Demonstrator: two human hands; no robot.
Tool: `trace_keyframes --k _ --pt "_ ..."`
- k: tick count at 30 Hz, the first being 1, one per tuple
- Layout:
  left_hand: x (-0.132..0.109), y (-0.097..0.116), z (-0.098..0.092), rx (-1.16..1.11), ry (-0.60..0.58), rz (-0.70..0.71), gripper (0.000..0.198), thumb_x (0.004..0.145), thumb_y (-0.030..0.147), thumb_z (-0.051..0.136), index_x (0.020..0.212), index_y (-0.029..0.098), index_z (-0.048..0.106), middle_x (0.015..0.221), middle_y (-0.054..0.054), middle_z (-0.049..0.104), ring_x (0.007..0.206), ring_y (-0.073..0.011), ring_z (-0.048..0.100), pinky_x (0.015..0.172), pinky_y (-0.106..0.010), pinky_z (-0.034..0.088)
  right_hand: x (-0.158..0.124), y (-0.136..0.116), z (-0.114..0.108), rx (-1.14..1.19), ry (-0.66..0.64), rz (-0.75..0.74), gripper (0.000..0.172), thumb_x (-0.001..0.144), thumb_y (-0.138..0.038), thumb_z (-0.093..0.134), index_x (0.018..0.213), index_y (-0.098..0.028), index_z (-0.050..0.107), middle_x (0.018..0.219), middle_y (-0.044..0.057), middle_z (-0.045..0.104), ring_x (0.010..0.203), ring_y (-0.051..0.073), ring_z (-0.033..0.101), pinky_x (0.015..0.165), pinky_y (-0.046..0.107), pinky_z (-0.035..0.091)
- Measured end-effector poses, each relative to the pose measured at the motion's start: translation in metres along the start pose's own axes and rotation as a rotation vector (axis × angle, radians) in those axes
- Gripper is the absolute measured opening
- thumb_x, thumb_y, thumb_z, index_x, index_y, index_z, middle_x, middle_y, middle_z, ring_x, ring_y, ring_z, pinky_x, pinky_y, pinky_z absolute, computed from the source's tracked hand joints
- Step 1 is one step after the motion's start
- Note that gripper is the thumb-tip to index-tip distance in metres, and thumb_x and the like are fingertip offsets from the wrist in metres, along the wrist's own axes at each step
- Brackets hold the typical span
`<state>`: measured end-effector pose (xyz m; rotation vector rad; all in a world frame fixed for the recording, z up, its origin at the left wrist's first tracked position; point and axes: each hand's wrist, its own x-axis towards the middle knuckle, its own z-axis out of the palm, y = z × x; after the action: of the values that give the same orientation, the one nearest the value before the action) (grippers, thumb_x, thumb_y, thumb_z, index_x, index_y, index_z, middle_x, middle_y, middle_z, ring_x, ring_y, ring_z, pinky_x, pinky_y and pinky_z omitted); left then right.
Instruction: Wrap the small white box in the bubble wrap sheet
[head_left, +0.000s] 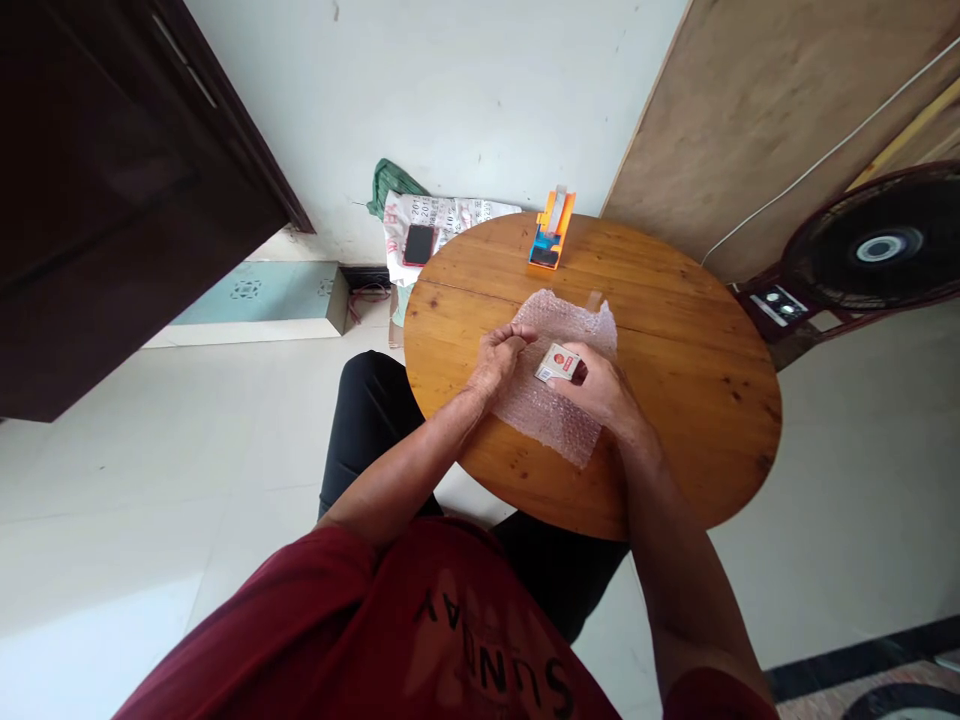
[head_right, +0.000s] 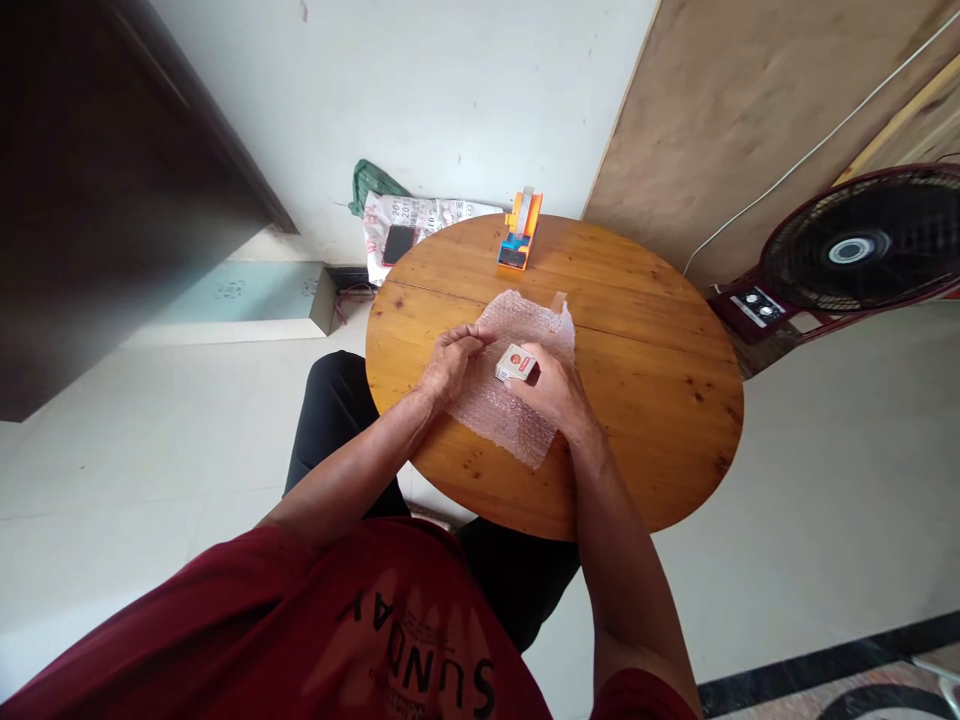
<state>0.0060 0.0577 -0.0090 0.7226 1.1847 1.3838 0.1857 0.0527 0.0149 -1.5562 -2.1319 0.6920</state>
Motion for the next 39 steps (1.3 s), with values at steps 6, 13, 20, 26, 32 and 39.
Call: trace_keyframes --k 6,13,20,26,32,39 --pt "-0.0022 0.0035 0.0013 0.015 0.004 -0.004 0.015 0.069 0.016 0.058 0.076 0.016 0.071 0.072 0.0 0.066 0.064 -0.0101 0.05 0.068 -0.023 0.04 0.0006 0.003 0.0023 0.013 -0.018 -0.002 0.049 0.074 -0.036 0.07 0.122 -0.026 0.063 0.099 0.004 0.074 0.083 0.025 0.068 0.075 0.04 0.053" --pt "-0.0031 0.0001 0.0008 0.021 -0.012 -0.009 0.016 0.07 0.015 0.057 0.077 0.016 0.07 0.061 0.002 0.057 0.054 -0.0086 0.043 0.056 -0.021 0.034 -0.0009 -0.0028 0.0013 -0.018 -0.01 -0.008 0.047 0.075 -0.037 0.069 0.119 -0.024 0.065 0.099 0.006 0.075 0.081 0.025 0.067 0.073 0.039 0.051" --pt "-0.0019 -0.0025 0.0006 0.029 -0.014 -0.013 0.014 0.071 0.017 0.057 0.078 0.016 0.069 0.064 0.002 0.06 0.056 -0.0095 0.047 0.058 -0.022 0.037 -0.0018 -0.0038 0.0001 -0.023 -0.013 -0.019 0.048 0.075 -0.039 0.072 0.121 -0.026 0.066 0.101 0.005 0.077 0.083 0.026 0.069 0.075 0.039 0.052" --pt "-0.0031 -0.0017 0.001 0.05 -0.006 -0.033 0.016 0.073 0.016 0.056 0.08 0.017 0.07 0.058 0.003 0.056 0.051 -0.0094 0.042 0.054 -0.023 0.033 -0.0008 -0.0012 0.0021 -0.015 -0.008 -0.02 0.049 0.074 -0.038 0.073 0.122 -0.027 0.066 0.101 0.005 0.077 0.086 0.028 0.07 0.076 0.041 0.053" --pt "-0.0036 -0.0014 0.0015 0.044 -0.002 -0.039 0.014 0.073 0.016 0.057 0.08 0.017 0.069 0.058 0.003 0.055 0.051 -0.0099 0.043 0.054 -0.023 0.034 -0.0009 -0.004 0.0022 -0.016 -0.007 -0.021 0.049 0.075 -0.038 0.072 0.122 -0.027 0.066 0.103 0.005 0.077 0.088 0.028 0.07 0.077 0.041 0.053" --pt "-0.0014 -0.0014 0.0002 0.07 -0.021 -0.002 0.014 0.074 0.015 0.058 0.082 0.018 0.069 0.069 0.0 0.062 0.06 -0.0121 0.053 0.062 -0.024 0.043 0.0002 -0.0012 0.0003 -0.022 -0.034 -0.048 0.053 0.075 -0.04 0.073 0.126 -0.028 0.063 0.107 0.005 0.075 0.093 0.029 0.069 0.08 0.042 0.054"
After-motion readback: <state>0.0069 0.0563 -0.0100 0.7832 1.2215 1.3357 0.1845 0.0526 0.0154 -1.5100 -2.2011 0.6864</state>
